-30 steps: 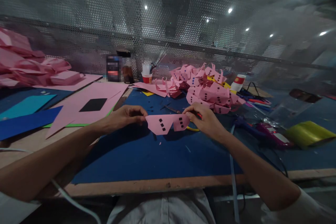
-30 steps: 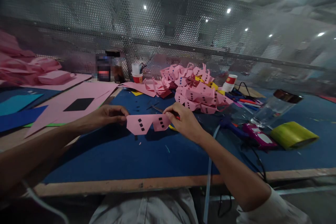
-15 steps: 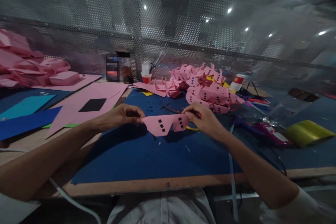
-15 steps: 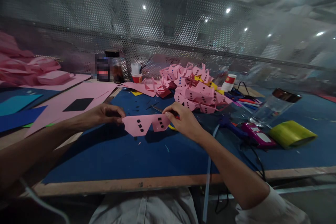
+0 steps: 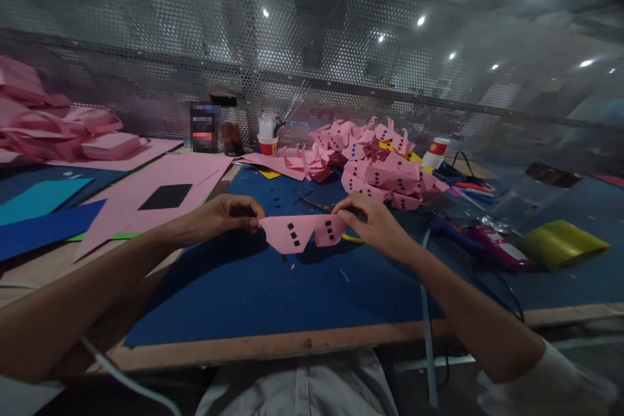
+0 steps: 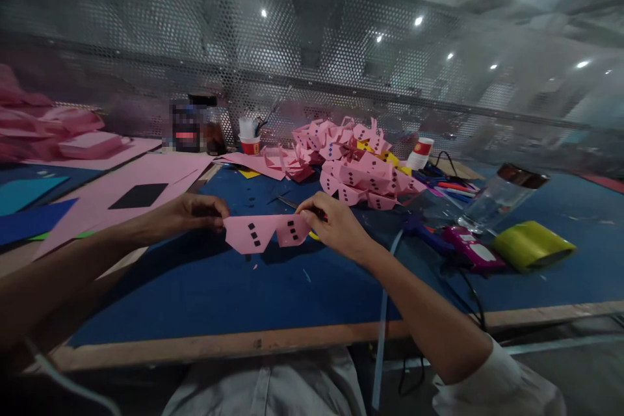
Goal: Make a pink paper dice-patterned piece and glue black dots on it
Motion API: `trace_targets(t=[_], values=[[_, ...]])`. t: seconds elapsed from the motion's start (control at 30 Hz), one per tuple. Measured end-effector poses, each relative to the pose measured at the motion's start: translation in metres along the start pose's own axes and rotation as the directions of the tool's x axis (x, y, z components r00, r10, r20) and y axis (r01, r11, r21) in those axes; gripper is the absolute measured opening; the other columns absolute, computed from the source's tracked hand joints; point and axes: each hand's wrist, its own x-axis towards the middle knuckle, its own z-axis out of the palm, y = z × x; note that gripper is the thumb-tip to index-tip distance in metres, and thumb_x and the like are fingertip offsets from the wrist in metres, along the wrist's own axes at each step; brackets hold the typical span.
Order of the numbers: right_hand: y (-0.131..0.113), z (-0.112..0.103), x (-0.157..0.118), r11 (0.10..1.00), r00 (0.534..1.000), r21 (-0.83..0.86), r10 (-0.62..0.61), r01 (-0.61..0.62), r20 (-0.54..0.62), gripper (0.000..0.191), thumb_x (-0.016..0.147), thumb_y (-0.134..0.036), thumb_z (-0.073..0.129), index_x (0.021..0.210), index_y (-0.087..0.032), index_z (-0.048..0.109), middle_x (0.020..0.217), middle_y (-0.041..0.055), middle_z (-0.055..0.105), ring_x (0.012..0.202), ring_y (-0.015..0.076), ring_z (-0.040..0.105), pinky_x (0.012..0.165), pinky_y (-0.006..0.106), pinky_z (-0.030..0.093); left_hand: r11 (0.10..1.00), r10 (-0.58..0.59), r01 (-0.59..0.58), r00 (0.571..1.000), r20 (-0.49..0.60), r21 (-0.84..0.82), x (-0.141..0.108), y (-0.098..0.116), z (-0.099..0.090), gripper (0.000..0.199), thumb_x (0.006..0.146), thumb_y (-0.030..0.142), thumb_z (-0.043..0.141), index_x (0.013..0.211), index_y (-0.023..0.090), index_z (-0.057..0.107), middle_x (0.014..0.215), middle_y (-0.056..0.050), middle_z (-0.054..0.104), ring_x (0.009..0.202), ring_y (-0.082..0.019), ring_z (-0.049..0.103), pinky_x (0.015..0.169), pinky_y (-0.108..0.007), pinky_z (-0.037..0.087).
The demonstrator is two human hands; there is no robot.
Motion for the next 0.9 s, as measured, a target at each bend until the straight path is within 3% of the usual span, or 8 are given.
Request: trace_targets(t=[0.33,0.57,0.9], values=[[0.001,0.002,0.000,1.000,0.999,-0.008,0.020,-0.020,-0.029,0.017,0.093,-0.017,0.052,0.098,-0.020,0.067,0.096,0.0034,0.067,0.089,0.0159,0.061,0.076,0.028,0.045,0.998,-0.061,0.062,0.998,0.013,-0.026,-0.001,0.001,0.001,0.027,0.086,0.039,0.067,0.107,0.022,0.071,0.091,-0.005,0.072,0.082,-0.019,0.066,0.078,-0.030,0.053],[0.000,0.005,0.000,1.000,1.000,-0.021,0.017,-0.018,-0.021,0.015,0.094,-0.017,0.052,0.098,-0.020,0.067,0.095,0.0036,0.065,0.088,0.0155,0.061,0.076,0.028,0.045,0.968,-0.119,0.104,0.991,-0.055,-0.227,-0.002,0.013,0.015,0.024,0.086,0.041,0.067,0.097,0.022,0.075,0.086,-0.005,0.071,0.080,-0.018,0.065,0.078,-0.030,0.053],[0.001,0.006,0.001,0.999,0.998,-0.007,0.053,-0.053,0.032,0.020,0.096,-0.019,0.048,0.101,-0.021,0.067,0.103,0.0052,0.067,0.095,0.0169,0.062,0.083,0.031,0.046,0.997,-0.053,0.051,0.997,-0.048,-0.059,0.000,0.001,0.016,0.015,0.083,0.036,0.071,0.088,0.022,0.073,0.079,-0.001,0.069,0.070,-0.013,0.061,0.067,-0.024,0.048]])
